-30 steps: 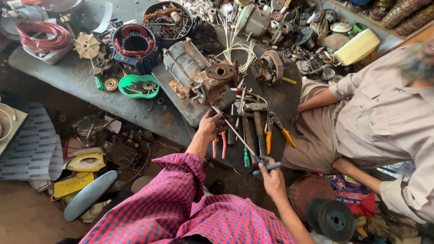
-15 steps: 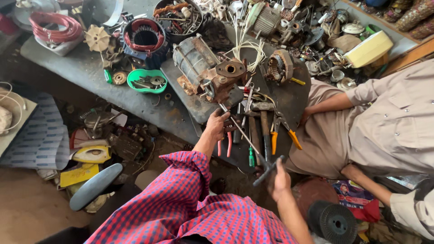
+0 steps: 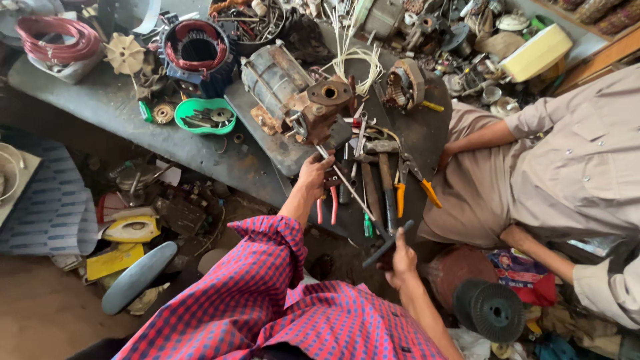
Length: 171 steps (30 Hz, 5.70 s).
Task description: The person retrieves a T-handle wrench from a cluttered shelf and uses it to loosen a bolt on a motor component clamped in a vise. The person rotates the wrench repeatedly to turn the bolt while another person sits nearby.
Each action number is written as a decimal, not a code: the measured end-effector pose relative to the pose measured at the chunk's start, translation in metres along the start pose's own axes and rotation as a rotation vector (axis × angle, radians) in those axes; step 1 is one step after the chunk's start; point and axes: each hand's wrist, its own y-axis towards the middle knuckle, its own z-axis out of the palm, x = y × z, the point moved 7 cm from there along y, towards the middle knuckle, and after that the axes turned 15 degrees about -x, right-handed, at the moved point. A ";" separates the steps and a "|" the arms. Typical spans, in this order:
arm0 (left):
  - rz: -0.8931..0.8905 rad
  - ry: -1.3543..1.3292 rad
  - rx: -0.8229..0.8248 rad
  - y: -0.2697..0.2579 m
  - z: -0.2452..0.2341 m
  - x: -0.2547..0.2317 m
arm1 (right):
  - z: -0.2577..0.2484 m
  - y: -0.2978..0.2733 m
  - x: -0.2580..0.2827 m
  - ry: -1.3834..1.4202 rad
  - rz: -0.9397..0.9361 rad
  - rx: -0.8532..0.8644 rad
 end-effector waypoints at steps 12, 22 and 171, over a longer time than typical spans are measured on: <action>0.026 0.025 -0.035 -0.003 0.004 -0.001 | -0.012 -0.105 0.086 -0.537 -1.594 -0.155; 0.012 -0.007 -0.050 0.007 0.003 0.002 | -0.008 0.002 -0.003 0.163 -0.095 0.072; 0.063 -0.290 -0.014 0.020 -0.004 0.001 | 0.004 0.047 -0.011 -0.144 -0.517 -0.007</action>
